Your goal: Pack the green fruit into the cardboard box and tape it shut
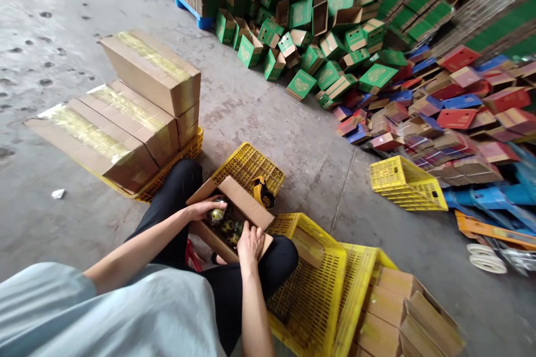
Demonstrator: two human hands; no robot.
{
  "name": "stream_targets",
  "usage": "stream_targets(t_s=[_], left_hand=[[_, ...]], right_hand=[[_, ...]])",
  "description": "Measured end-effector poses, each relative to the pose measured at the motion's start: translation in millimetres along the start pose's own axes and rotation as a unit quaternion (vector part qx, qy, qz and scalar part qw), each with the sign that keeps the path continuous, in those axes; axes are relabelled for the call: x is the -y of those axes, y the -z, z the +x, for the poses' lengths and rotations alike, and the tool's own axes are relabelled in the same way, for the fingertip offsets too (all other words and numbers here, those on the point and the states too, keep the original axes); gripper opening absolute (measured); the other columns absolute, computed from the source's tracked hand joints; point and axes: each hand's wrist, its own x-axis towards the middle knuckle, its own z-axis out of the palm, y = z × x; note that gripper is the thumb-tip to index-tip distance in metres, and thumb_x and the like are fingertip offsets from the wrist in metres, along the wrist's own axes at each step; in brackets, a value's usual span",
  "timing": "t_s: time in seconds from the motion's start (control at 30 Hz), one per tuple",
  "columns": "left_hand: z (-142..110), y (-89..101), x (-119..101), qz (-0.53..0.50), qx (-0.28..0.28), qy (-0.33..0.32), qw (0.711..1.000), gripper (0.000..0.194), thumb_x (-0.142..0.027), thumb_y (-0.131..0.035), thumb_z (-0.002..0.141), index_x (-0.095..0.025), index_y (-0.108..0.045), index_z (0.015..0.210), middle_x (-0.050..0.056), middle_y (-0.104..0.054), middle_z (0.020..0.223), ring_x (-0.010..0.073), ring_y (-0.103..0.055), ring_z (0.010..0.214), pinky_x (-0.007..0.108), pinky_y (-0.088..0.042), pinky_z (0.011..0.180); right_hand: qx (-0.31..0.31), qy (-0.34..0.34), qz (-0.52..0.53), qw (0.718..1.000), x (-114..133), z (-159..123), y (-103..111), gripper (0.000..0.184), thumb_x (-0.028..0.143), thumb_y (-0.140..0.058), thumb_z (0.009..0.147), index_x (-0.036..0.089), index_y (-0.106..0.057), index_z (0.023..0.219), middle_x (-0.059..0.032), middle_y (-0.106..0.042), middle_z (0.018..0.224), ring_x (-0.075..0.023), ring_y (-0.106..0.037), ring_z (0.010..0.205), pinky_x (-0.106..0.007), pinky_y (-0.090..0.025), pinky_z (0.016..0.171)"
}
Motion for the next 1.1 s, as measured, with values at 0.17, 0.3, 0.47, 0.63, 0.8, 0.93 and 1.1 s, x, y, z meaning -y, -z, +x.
stream_targets(t_s=[0.17, 0.3, 0.47, 0.63, 0.8, 0.93, 1.1], left_hand=[[2, -0.1, 2, -0.001, 0.0, 0.002, 1.0, 0.094, -0.047, -0.098, 0.067, -0.022, -0.053, 0.145, 0.01, -0.076, 0.116, 0.0277, -0.075, 0.1, 0.034, -0.061, 0.08], [3, -1.0, 2, -0.003, 0.002, -0.002, 1.0, 0.096, -0.05, -0.098, 0.066, -0.022, -0.053, 0.146, 0.011, -0.075, 0.118, 0.0277, -0.075, 0.1, 0.034, -0.061, 0.08], [2, -1.4, 1, -0.01, 0.002, -0.008, 1.0, 0.099, -0.051, -0.1, 0.063, -0.022, -0.054, 0.145, 0.012, -0.076, 0.118, 0.0305, -0.075, 0.104, 0.036, -0.062, 0.081], [5, -0.3, 0, -0.007, 0.0, -0.006, 1.0, 0.098, -0.051, -0.1, 0.062, -0.022, -0.055, 0.145, 0.012, -0.076, 0.119, 0.0305, -0.075, 0.105, 0.035, -0.061, 0.082], [9, 0.7, -1, 0.006, 0.001, -0.002, 1.0, 0.098, -0.053, -0.099, 0.062, -0.022, -0.055, 0.144, 0.012, -0.075, 0.119, 0.0311, -0.075, 0.104, 0.035, -0.061, 0.079], [8, 0.9, 1, 0.007, 0.004, -0.01, 1.0, 0.095, -0.056, -0.098, 0.064, -0.022, -0.056, 0.142, 0.013, -0.074, 0.121, 0.0298, -0.074, 0.106, 0.035, -0.061, 0.083], [3, -1.3, 1, 0.016, 0.01, -0.013, 1.0, 0.088, -0.068, -0.092, 0.069, -0.023, -0.061, 0.138, 0.012, -0.075, 0.125, 0.0304, -0.072, 0.111, 0.035, -0.061, 0.084]], right_hand=[[0.027, -0.007, -0.012, 1.0, -1, -8, -11, 0.062, 0.019, -0.064, 0.093, 0.023, -0.054, 0.154, -0.0162, -0.065, 0.132, -0.0313, -0.066, 0.114, -0.037, -0.053, 0.092], [0.064, -0.035, 0.006, 0.997, 4, 1, -19, 0.051, 0.021, -0.062, 0.095, 0.019, -0.06, 0.146, -0.0172, -0.067, 0.131, -0.0283, -0.073, 0.102, -0.034, -0.057, 0.081], [-0.047, -0.025, 0.099, 0.994, 12, 3, -30, 0.05, 0.017, -0.047, 0.099, 0.016, -0.053, 0.148, -0.0197, -0.059, 0.144, -0.0267, -0.072, 0.11, -0.033, -0.06, 0.084], [-0.053, -0.027, 0.145, 0.988, 30, -1, -52, 0.047, 0.018, -0.038, 0.103, 0.016, -0.055, 0.146, -0.0188, -0.058, 0.145, -0.0249, -0.075, 0.106, -0.033, -0.062, 0.085], [-0.005, -0.038, 0.123, 0.992, 21, 16, -64, 0.055, 0.009, -0.04, 0.097, 0.015, -0.058, 0.148, -0.0206, -0.061, 0.146, -0.03, -0.072, 0.117, -0.044, -0.057, 0.102], [-0.003, -0.01, 0.142, 0.99, 8, 19, -65, 0.051, 0.011, -0.045, 0.097, 0.014, -0.062, 0.145, -0.0178, -0.062, 0.147, -0.0275, -0.064, 0.131, -0.038, -0.054, 0.109], [0.003, -0.016, 0.219, 0.976, 11, -1, -69, 0.054, 0.02, -0.055, 0.095, 0.015, -0.06, 0.148, -0.0184, -0.051, 0.16, -0.0315, -0.051, 0.146, -0.046, -0.045, 0.12]])
